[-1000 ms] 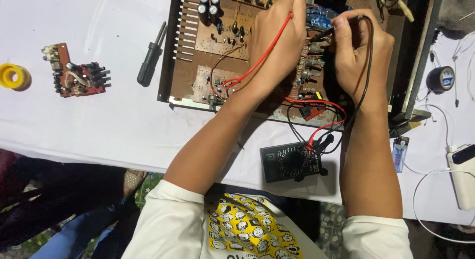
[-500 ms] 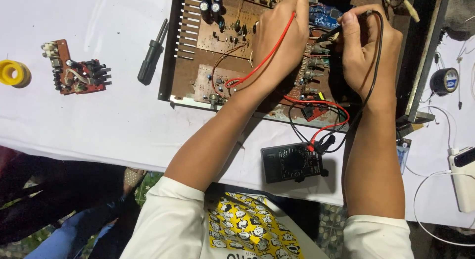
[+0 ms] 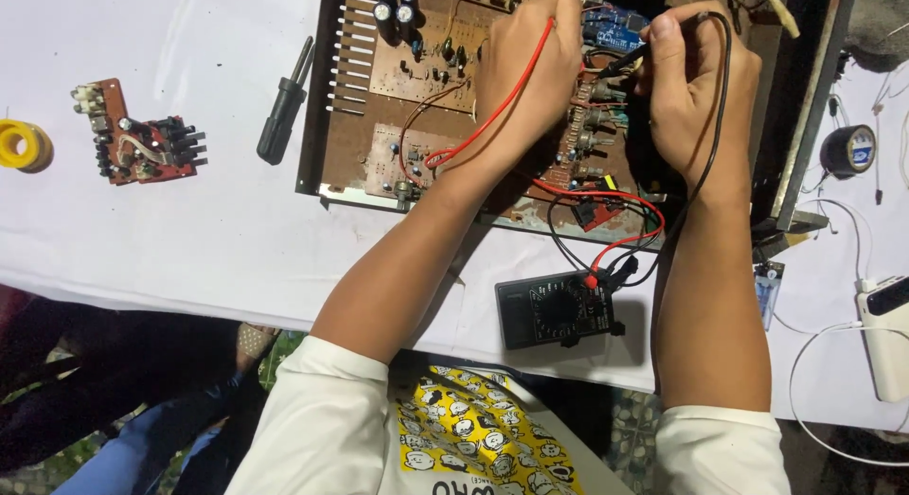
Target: Probing test points on a circuit board inside an electronic device using a multimeter to diagnose issues.
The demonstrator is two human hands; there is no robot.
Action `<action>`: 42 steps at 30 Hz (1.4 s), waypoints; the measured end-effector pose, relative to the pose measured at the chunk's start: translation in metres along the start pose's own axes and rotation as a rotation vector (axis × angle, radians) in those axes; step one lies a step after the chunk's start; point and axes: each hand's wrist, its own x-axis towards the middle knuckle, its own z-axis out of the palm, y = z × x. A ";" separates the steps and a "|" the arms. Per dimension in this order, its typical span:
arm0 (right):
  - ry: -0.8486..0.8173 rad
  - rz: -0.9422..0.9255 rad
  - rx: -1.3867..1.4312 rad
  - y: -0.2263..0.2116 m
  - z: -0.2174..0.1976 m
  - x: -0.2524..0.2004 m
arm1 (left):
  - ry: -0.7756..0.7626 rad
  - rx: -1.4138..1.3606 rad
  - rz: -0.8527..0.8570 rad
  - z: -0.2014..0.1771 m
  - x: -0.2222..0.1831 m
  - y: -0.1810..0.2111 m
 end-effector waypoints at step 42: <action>-0.012 0.050 -0.024 -0.004 0.004 -0.002 | 0.044 0.060 0.041 0.004 -0.001 -0.009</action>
